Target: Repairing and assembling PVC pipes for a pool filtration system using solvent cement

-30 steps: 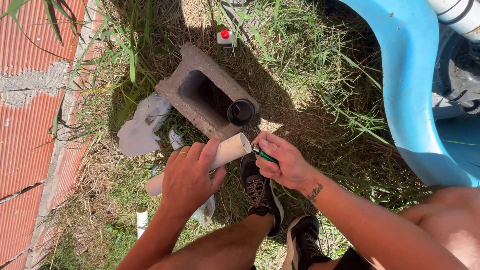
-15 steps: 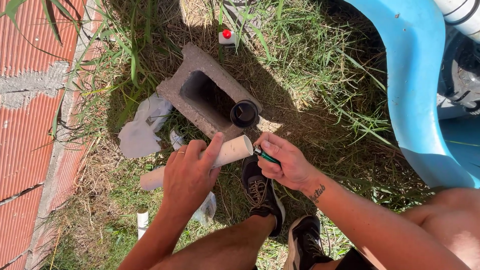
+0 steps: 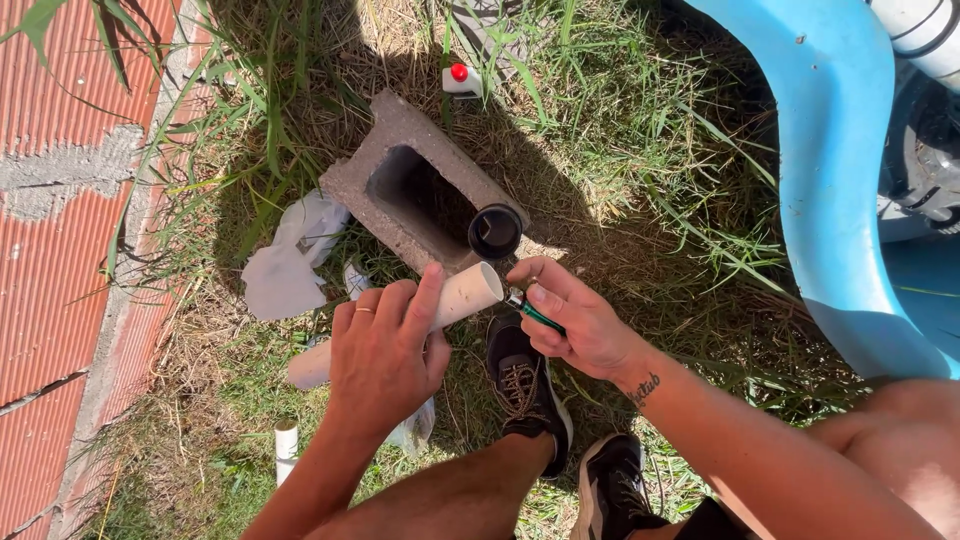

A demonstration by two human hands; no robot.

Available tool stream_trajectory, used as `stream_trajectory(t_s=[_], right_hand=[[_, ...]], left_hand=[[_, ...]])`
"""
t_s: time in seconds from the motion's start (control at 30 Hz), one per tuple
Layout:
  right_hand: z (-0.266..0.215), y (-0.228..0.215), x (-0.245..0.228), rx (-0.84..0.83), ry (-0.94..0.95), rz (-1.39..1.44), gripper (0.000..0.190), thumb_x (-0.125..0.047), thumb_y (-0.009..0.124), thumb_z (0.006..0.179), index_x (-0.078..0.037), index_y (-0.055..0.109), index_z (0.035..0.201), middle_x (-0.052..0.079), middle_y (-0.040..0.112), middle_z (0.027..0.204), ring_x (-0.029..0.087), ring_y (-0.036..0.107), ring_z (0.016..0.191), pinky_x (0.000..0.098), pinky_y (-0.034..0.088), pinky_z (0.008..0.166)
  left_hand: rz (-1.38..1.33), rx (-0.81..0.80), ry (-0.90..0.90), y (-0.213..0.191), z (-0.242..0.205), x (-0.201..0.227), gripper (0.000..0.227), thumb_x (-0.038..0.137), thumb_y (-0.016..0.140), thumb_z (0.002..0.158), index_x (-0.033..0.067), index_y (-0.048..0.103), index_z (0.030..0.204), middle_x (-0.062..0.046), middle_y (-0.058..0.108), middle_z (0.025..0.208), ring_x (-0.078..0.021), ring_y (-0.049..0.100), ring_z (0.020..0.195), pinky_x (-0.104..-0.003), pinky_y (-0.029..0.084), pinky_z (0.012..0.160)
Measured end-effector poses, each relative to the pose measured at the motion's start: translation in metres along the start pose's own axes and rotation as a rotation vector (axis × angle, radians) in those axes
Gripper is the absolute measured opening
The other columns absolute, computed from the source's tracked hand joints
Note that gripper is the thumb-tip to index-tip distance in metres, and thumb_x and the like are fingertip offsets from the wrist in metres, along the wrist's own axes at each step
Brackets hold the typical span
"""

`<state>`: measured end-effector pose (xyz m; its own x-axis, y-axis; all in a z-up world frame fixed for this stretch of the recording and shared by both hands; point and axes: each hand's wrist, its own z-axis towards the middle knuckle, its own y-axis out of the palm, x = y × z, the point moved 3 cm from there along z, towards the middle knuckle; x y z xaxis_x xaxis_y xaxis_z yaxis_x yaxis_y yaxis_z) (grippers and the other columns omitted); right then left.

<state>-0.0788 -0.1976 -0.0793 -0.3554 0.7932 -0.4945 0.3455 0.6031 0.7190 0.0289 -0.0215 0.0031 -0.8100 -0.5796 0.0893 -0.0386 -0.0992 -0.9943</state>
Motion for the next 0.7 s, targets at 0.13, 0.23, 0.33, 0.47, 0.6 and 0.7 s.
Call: stream_trajectory(t_s=[0.13, 0.23, 0.33, 0.47, 0.6, 0.7], right_hand=[[0.027, 0.012, -0.082, 0.214, -0.227, -0.835, 0.037, -0.018, 0.039, 0.102, -0.001, 0.045, 0.135, 0.011, 0.059, 0.065, 0.015, 0.046, 0.050, 0.0247, 0.043, 0.051], [0.099, -0.020, -0.094, 0.388, -0.176, -1.301, 0.028, -0.022, 0.049, 0.102, -0.007, 0.054, 0.125, 0.011, 0.071, 0.095, 0.034, 0.064, 0.081, 0.0464, 0.045, 0.076], [0.186, -0.064, -0.065, 0.168, -0.027, -1.557, 0.030, -0.027, 0.049, 0.098, -0.012, 0.054, 0.124, 0.010, 0.065, 0.121, 0.029, 0.060, 0.111, 0.0608, 0.028, 0.110], [0.239, -0.067, -0.049, 0.077, 0.133, -1.952, 0.043, -0.037, 0.063, 0.094, -0.008, 0.056, 0.126, 0.016, 0.065, 0.115, 0.034, 0.062, 0.105, 0.0517, 0.051, 0.088], [0.258, -0.051, -0.065, 0.373, -0.056, -1.746, 0.048, -0.039, 0.060, 0.094, -0.012, 0.041, 0.129, 0.018, 0.042, 0.132, 0.040, 0.047, 0.110, 0.0545, 0.044, 0.081], [0.290, -0.073, -0.066, 0.323, -0.156, -1.701, 0.025, -0.030, 0.071, 0.089, -0.019, 0.056, 0.106, 0.010, 0.051, 0.108, 0.036, 0.058, 0.082, 0.0519, 0.046, 0.064]], left_hand=[[0.007, 0.026, -0.066, -0.001, 0.001, -0.020, 0.063, 0.024, 0.060, 0.076, 0.0142, 0.054, 0.138, -0.005, 0.057, 0.098, -0.0266, 0.059, 0.086, -0.038, 0.046, 0.071], [-0.046, -0.010, -0.108, -0.011, 0.014, -0.035, 0.068, 0.020, 0.061, 0.073, 0.0144, 0.053, 0.140, -0.005, 0.057, 0.095, -0.0270, 0.060, 0.084, -0.037, 0.046, 0.066], [-0.191, -0.227, -0.184, -0.020, 0.026, -0.047, 0.070, 0.028, 0.061, 0.078, 0.0090, 0.044, 0.144, -0.009, 0.059, 0.103, -0.0288, 0.056, 0.082, -0.044, 0.049, 0.065], [-0.294, -0.264, -0.282, -0.019, 0.035, -0.059, 0.068, 0.025, 0.059, 0.077, 0.0082, 0.046, 0.141, -0.008, 0.061, 0.102, -0.0278, 0.058, 0.081, -0.043, 0.048, 0.066], [-0.372, -0.460, -0.455, -0.024, 0.048, -0.070, 0.070, 0.036, 0.062, 0.081, 0.0212, 0.041, 0.146, -0.004, 0.057, 0.111, -0.0309, 0.062, 0.081, -0.050, 0.052, 0.062], [-0.447, -0.423, -0.517, -0.029, 0.065, -0.078, 0.068, 0.038, 0.065, 0.078, 0.0260, 0.044, 0.141, -0.001, 0.060, 0.122, -0.0294, 0.066, 0.087, -0.048, 0.052, 0.066]])
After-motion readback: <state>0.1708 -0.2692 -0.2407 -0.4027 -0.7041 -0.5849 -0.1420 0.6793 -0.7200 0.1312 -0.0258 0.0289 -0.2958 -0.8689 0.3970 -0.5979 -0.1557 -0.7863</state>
